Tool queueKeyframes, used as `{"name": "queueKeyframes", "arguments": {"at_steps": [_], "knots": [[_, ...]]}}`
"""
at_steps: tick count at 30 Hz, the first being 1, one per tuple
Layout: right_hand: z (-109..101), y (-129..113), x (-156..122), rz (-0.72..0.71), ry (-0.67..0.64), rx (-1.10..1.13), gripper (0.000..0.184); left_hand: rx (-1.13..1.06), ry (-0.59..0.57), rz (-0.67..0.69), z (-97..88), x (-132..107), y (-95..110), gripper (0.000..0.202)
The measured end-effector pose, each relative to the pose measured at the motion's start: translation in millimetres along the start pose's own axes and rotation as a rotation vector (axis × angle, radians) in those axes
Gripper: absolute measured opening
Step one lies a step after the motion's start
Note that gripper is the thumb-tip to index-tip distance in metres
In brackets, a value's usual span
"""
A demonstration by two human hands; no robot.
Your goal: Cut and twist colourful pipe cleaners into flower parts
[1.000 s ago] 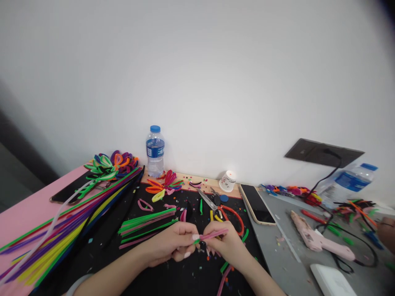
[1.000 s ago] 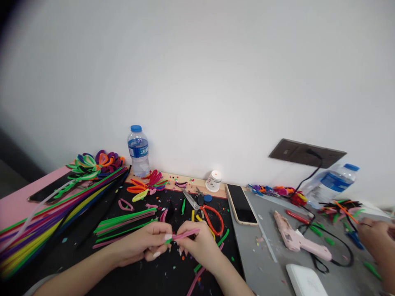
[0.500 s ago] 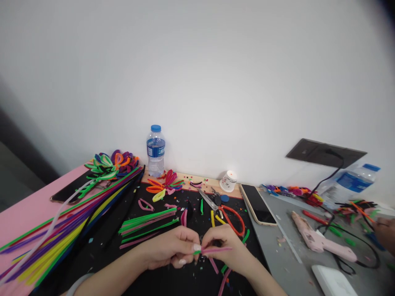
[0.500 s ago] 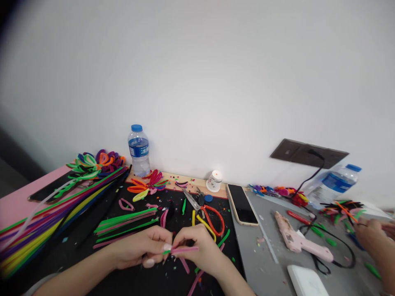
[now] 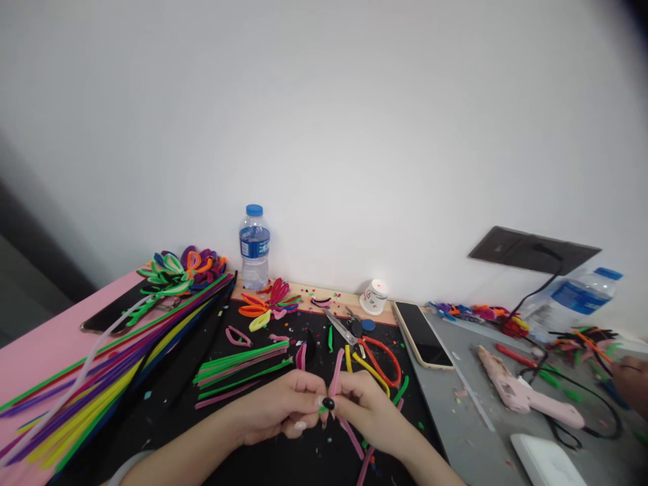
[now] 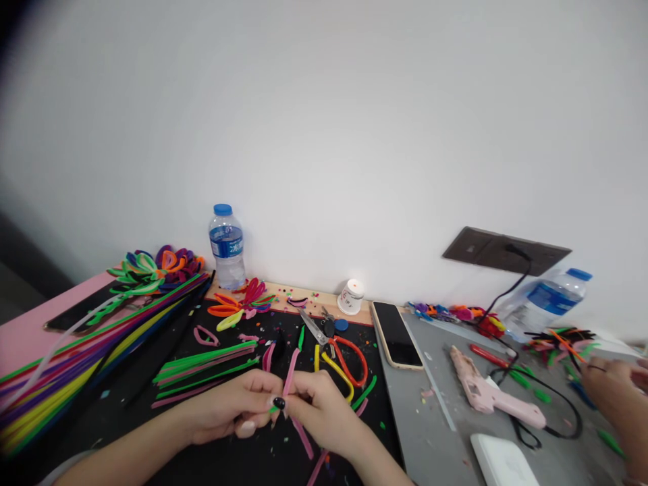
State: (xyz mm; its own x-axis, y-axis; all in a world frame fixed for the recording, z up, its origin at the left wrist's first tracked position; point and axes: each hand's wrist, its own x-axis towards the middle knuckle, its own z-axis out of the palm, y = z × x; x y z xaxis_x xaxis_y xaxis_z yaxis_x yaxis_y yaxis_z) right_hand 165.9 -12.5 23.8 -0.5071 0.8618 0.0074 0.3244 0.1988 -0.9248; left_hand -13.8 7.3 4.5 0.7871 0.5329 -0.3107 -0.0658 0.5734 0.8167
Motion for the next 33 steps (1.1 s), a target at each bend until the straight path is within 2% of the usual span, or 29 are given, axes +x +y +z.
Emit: {"name": "queueKeyframes", "arguments": {"at_steps": [4,8,12,16,21,23,25,27,30,33], "knots": [[3.2,5.8,1.9,0.074,0.074,0.147,0.032,-0.025,0.036,0.056,2.8,3.2,-2.3,0.026],[5.7,11.2,3.3,0.122,0.087,0.325,0.032,-0.043,0.050,0.098,6.8,5.5,-4.0,0.031],[8.7,12.0,4.0,0.175,0.121,0.477,0.030,0.026,0.085,0.135,7.9,7.2,-5.6,0.029],[13.9,10.3,5.2,0.248,0.170,0.604,0.030,0.270,0.141,0.224,8.2,7.1,-4.4,0.024],[20.1,8.0,5.4,0.368,0.193,0.838,0.025,0.728,0.307,0.382,13.4,1.3,-0.7,0.025],[20.8,8.5,5.0,0.412,0.182,0.905,0.026,0.849,0.329,0.421,14.8,-0.9,-0.4,0.026],[19.6,10.2,5.1,0.432,0.162,0.898,0.027,0.853,0.326,0.431,14.6,-1.7,-0.5,0.025],[15.9,12.3,6.0,0.397,0.159,0.816,0.030,0.746,0.313,0.412,12.6,-0.8,-0.5,0.024],[5.6,11.4,7.1,0.200,0.252,0.559,0.030,0.504,0.260,0.364,7.4,2.8,-0.2,0.023],[-6.6,2.2,5.6,-0.013,0.362,0.218,0.015,0.305,0.208,0.301,2.7,6.4,-0.9,0.023]]}}
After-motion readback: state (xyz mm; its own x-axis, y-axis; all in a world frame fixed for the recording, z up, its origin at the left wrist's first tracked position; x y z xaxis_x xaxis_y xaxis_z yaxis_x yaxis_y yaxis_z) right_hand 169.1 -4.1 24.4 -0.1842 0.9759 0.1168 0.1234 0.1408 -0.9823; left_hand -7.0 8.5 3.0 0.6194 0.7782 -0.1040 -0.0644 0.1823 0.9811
